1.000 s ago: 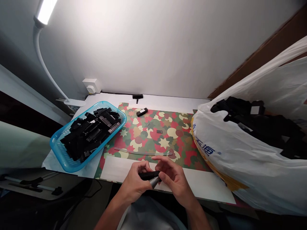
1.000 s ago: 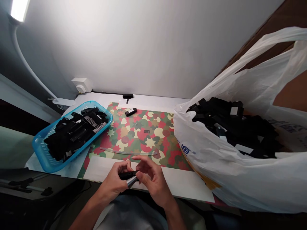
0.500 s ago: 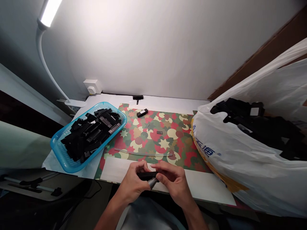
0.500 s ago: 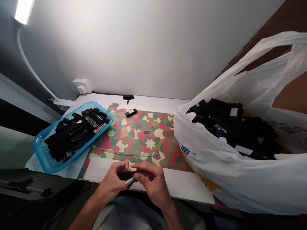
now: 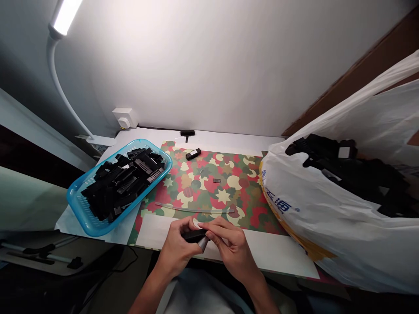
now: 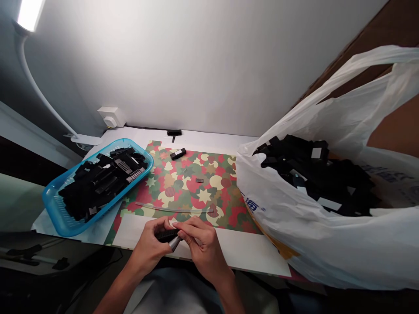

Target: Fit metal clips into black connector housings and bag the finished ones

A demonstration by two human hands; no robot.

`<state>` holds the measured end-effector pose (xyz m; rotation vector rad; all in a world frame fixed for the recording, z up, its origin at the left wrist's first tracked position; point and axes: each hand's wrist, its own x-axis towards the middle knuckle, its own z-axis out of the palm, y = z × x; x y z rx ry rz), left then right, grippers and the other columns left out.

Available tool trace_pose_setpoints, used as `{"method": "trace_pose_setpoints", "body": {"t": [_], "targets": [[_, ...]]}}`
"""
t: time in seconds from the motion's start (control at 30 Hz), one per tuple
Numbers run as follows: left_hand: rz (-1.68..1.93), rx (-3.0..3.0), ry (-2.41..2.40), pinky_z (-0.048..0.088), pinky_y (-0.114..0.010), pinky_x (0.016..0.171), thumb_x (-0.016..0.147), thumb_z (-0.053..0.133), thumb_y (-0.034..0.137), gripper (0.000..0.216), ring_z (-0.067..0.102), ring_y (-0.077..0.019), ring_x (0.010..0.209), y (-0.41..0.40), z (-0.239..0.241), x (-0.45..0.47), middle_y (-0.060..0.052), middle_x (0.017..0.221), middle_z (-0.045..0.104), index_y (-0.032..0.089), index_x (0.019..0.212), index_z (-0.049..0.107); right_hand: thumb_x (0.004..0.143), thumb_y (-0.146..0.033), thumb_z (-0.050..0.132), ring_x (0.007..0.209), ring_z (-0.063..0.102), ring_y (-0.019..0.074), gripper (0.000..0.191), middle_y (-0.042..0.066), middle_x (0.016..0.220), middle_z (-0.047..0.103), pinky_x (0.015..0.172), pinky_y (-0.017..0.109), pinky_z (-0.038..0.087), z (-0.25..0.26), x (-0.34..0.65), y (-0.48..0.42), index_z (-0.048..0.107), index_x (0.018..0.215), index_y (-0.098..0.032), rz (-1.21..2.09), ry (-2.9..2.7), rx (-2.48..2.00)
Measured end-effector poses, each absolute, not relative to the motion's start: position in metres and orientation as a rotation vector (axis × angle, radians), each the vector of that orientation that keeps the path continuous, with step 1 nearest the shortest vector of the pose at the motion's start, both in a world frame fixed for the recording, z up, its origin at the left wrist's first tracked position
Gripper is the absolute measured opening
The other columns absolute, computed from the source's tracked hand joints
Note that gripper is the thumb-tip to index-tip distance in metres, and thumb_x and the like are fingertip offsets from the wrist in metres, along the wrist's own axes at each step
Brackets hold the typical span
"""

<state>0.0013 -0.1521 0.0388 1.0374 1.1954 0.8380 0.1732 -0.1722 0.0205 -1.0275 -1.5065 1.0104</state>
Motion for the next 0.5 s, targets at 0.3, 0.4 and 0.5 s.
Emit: {"method": "trace_pose_setpoints", "body": {"t": [0.3, 0.4, 0.5], "targets": [[0.875, 1.033, 1.187, 0.040, -0.021, 0.062, 0.063, 0.079, 0.015, 0.029, 0.051, -0.0119, 0.067, -0.154, 0.042, 0.000, 0.004, 0.067, 0.056, 0.019, 0.069, 0.051, 0.108, -0.035, 0.062, 0.087, 0.073, 0.0182, 0.026, 0.003, 0.100, 0.076, 0.077, 0.027, 0.058, 0.026, 0.173, -0.173, 0.080, 0.128, -0.036, 1.012, -1.512, -1.078], [0.855, 1.027, 1.151, 0.041, -0.021, 0.057, 0.070, 0.084, 0.023, 0.028, 0.053, -0.0125, 0.064, -0.155, 0.047, 0.001, 0.002, 0.070, 0.061, 0.020, 0.076, 0.057, 0.106, -0.043, 0.067, 0.084, 0.070, 0.0184, 0.027, 0.003, 0.098, 0.074, 0.078, 0.029, 0.058, 0.026, 0.174, -0.174, 0.079, 0.129, -0.036, 1.007, -1.498, -1.094], [0.807, 1.019, 1.053, 0.045, -0.022, 0.056, 0.080, 0.084, 0.035, 0.028, 0.054, -0.0127, 0.061, -0.154, 0.050, 0.001, 0.002, 0.073, 0.063, 0.021, 0.094, 0.064, 0.104, -0.042, 0.070, 0.083, 0.070, 0.0183, 0.024, 0.003, 0.097, 0.075, 0.078, 0.029, 0.059, 0.027, 0.175, -0.175, 0.079, 0.125, -0.035, 0.974, -1.468, -1.077]]}}
